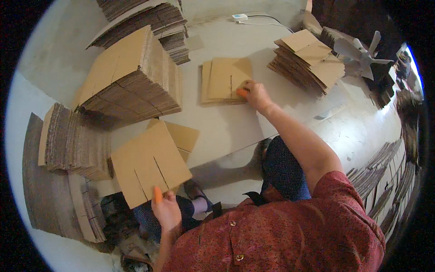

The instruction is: The person sits on the floor and uses an orange utility knife to cut rectangular pieces of cardboard. They repeatedly pick up a piece, score it along a line, and separate it into smaller sections, stacking the finished pieces to the right.

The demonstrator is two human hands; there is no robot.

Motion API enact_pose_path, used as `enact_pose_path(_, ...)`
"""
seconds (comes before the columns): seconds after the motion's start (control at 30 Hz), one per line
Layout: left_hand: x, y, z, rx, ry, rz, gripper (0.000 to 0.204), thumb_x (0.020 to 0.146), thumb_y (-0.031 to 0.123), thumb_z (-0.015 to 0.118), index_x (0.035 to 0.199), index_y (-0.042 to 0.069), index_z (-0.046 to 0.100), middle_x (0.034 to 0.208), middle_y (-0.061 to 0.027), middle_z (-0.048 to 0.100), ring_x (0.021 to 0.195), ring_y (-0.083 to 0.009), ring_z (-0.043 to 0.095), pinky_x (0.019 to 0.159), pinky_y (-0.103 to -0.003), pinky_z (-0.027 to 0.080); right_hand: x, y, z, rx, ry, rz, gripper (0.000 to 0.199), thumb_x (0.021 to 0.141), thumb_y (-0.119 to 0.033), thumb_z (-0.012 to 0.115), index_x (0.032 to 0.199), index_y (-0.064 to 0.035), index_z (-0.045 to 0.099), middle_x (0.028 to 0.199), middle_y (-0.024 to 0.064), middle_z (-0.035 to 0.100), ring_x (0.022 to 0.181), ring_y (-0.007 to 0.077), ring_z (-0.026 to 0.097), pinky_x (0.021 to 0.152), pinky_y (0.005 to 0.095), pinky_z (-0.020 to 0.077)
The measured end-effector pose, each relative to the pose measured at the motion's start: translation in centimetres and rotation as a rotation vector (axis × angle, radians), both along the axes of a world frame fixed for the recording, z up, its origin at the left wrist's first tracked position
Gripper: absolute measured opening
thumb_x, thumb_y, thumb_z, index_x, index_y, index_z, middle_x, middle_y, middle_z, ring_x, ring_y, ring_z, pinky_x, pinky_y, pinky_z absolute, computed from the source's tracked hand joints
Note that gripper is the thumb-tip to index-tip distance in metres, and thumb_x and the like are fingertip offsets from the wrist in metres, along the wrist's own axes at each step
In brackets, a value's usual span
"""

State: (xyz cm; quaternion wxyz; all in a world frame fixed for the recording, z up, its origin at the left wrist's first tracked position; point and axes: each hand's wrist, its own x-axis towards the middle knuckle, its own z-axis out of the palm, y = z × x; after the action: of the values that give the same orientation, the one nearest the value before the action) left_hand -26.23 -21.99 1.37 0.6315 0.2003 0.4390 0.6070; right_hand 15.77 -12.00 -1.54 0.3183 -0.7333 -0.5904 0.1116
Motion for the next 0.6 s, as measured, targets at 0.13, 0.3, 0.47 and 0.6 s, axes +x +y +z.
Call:
enact_pose_path(0.13,1.7,1.3,-0.2,-0.095,-0.011,-0.214,0.031,0.089,0.029,0.050,0.104,0.002,0.053,0.089,-0.0067,0.057,0.078,-0.0160,0.053,0.071,-0.027,0.044,0.0,-0.6,-0.6,0.184,0.244,-0.309,0.034,0.075,-0.013,0.065,0.103,0.0050,0.057,0.090,0.0176,0.060,0.079,0.0261,0.060,0.066,0.0366,0.0480)
enact_pose_path(0.3,1.6,-0.2,-1.2,-0.286,0.153,-0.617,0.042,0.092,0.035,0.042,0.106,-0.003,0.053,0.082,-0.0107,0.060,0.068,-0.0173,0.056,0.062,-0.026,0.046,1.1,-1.6,1.0,0.167,1.143,-0.432,0.017,0.072,-0.007,0.066,0.086,-0.0014,0.059,0.075,0.0080,0.060,0.061,0.0185,0.056,0.048,0.0303,0.0448)
enact_pose_path(0.47,3.8,-1.4,0.3,-0.076,0.508,-0.861,0.030,0.091,0.022,0.045,0.105,-0.002,0.055,0.084,-0.0127,0.062,0.067,-0.0184,0.060,0.059,-0.028,0.049,-1.5,-4.9,2.6,0.286,1.427,-0.376,0.012,0.081,-0.015,0.060,0.086,-0.0040,0.059,0.077,0.0056,0.060,0.066,0.0180,0.057,0.057,0.0320,0.0470)
enact_pose_path(0.6,10.7,3.2,2.4,0.038,0.402,-0.905,0.029,0.088,0.024,0.051,0.105,0.000,0.054,0.090,-0.0104,0.060,0.082,-0.0201,0.061,0.070,-0.031,0.050,-3.8,-6.5,2.2,0.301,1.513,-0.281,0.015,0.084,-0.019,0.057,0.087,-0.0048,0.059,0.081,0.0054,0.060,0.071,0.0174,0.057,0.065,0.0344,0.0473)
